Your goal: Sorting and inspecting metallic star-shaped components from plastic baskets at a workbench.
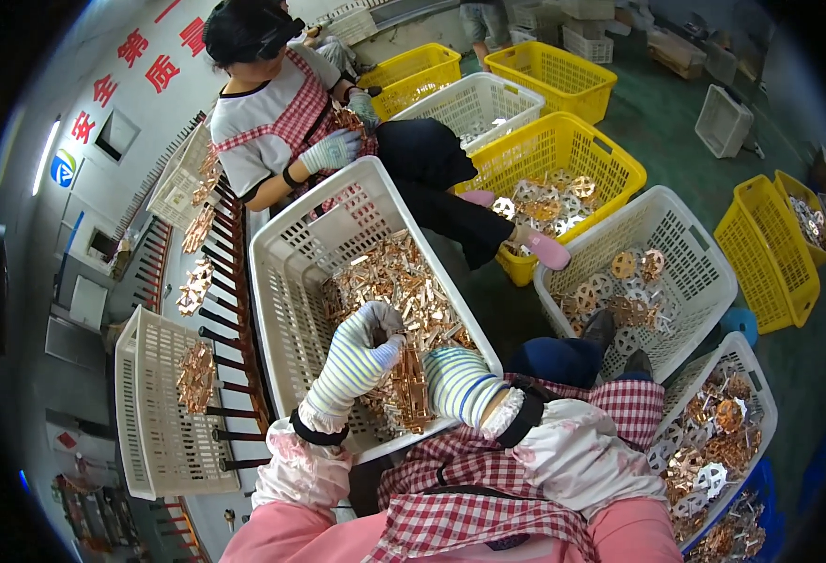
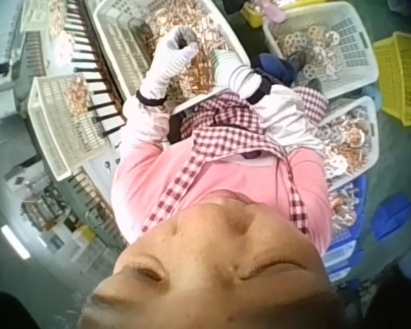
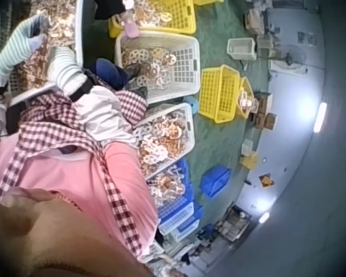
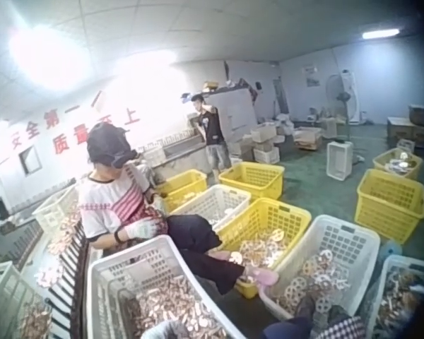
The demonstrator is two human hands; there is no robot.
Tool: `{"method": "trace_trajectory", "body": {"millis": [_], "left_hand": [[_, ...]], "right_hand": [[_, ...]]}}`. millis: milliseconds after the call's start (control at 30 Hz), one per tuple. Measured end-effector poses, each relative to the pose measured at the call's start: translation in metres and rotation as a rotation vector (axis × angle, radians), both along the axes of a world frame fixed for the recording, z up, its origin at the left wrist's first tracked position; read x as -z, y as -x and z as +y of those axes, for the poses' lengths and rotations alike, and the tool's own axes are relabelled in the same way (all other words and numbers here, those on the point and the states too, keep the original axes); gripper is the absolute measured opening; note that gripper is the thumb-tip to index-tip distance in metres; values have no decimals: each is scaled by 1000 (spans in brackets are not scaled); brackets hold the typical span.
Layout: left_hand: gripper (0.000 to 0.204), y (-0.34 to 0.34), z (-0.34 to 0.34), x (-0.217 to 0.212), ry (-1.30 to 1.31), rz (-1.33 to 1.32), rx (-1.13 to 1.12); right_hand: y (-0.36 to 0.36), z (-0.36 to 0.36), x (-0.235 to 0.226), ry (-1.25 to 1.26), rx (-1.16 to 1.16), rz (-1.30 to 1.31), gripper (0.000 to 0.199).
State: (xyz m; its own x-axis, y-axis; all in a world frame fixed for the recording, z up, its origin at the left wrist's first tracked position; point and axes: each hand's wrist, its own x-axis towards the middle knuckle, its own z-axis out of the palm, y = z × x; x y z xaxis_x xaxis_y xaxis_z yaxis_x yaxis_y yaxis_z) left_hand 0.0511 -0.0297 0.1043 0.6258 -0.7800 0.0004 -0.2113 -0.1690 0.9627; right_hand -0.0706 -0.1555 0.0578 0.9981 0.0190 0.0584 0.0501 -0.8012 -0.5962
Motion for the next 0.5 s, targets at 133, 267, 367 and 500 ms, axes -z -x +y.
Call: {"method": "trace_trajectory", "body": {"millis": [133,267,367,500], "left_hand": [[14,4,-1,-3,47,39,-110],[23,-10,11,-11,50,-35,-200],[19,4,9,-17,107,71,-73],[26,20,-4,-25,-78,234,73]], "right_hand": [[-1,1,1,-22,20,-25,24],[-2,-9,22,-28,-89,-246,13],[-5,-5,13,296,-276,-81,12],[-7,1,29,81,-94,-125,16]]}}
